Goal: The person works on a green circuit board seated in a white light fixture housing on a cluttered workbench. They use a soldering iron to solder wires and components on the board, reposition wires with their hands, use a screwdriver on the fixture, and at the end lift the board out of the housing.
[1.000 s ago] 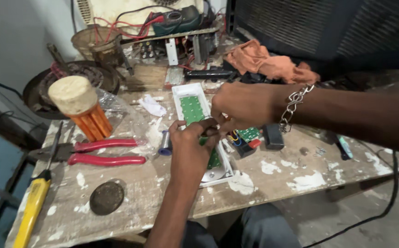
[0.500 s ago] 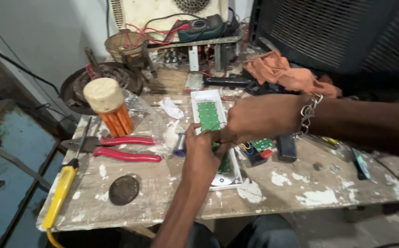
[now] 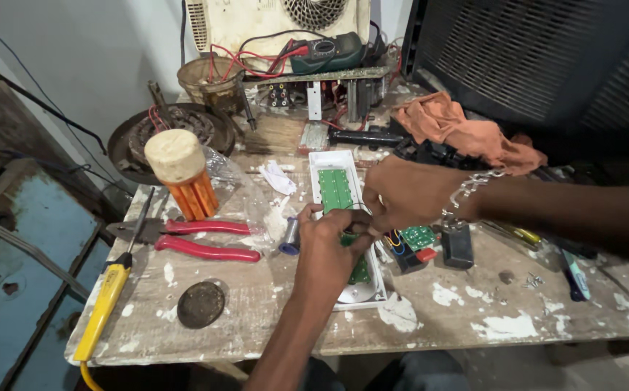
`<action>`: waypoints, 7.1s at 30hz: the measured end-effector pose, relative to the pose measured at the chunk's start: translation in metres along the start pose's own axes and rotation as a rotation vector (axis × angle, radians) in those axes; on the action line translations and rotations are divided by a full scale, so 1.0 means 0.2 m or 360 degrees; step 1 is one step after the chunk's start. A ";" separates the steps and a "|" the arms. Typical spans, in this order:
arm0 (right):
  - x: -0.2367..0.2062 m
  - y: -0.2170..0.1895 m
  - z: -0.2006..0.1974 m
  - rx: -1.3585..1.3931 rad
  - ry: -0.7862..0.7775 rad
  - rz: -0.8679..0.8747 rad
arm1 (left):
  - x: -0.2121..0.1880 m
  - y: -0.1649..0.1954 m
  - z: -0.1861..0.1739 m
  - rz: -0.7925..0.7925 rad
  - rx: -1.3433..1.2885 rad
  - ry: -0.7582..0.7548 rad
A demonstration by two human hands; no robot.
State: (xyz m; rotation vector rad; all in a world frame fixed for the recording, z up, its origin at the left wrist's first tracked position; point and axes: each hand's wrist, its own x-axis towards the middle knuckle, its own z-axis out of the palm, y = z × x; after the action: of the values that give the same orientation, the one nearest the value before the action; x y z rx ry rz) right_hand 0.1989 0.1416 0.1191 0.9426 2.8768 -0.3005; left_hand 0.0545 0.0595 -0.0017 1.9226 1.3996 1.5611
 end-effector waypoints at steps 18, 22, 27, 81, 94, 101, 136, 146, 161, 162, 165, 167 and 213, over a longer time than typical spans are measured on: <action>-0.07 -0.08 -0.11 -0.0150 -0.0258 -0.0650 | -0.01 -0.06 0.01 0.0058 0.0070 -0.0106; -0.07 -0.12 -0.11 -0.0358 -0.0535 -0.0417 | -0.01 -0.05 0.01 0.0125 0.0104 -0.0049; -0.06 -0.11 -0.09 -0.0167 -0.0385 -0.0239 | -0.01 -0.01 0.00 0.0219 0.0006 0.0046; -0.02 -0.13 -0.14 -0.0962 -0.0253 -0.0724 | 0.00 -0.01 -0.01 0.0216 -0.0115 0.0028; 0.02 -0.14 -0.08 -0.0889 -0.0525 -0.0369 | -0.02 0.01 -0.02 0.0212 -0.0040 0.0070; 0.15 -0.21 -0.04 -0.0584 -0.0285 0.0194 | 0.01 -0.01 -0.01 0.0092 0.0069 -0.0001; -0.09 -0.20 -0.11 -0.0407 0.0025 0.0457 | -0.07 -0.01 -0.06 0.0120 0.0159 0.0054; -0.27 -0.16 -0.13 -0.0557 0.0177 0.0642 | -0.10 0.06 -0.12 0.0145 0.0344 0.0003; -0.66 0.38 0.51 0.1177 0.0977 0.0706 | -0.16 0.05 -0.18 0.0243 0.0319 0.0229; -0.69 0.38 0.51 0.1066 0.0978 0.0665 | -0.17 0.05 -0.18 0.0267 0.0350 0.0238; -0.79 0.39 0.48 0.0510 0.0714 0.0860 | -0.16 0.02 -0.18 0.0331 0.0470 0.0271; -0.84 0.38 0.47 0.0357 0.0691 0.0940 | -0.16 0.00 -0.19 0.0350 0.0512 0.0267; -0.35 -0.36 0.80 0.0484 0.2026 0.0211 | -0.04 0.21 -0.29 0.0161 0.0654 -0.0695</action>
State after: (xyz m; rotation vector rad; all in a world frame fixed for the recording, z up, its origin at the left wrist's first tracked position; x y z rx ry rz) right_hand 0.2176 0.0086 -0.0156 1.9179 3.8724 -0.1317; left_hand 0.0256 0.0131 0.0458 2.4134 1.5197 0.8449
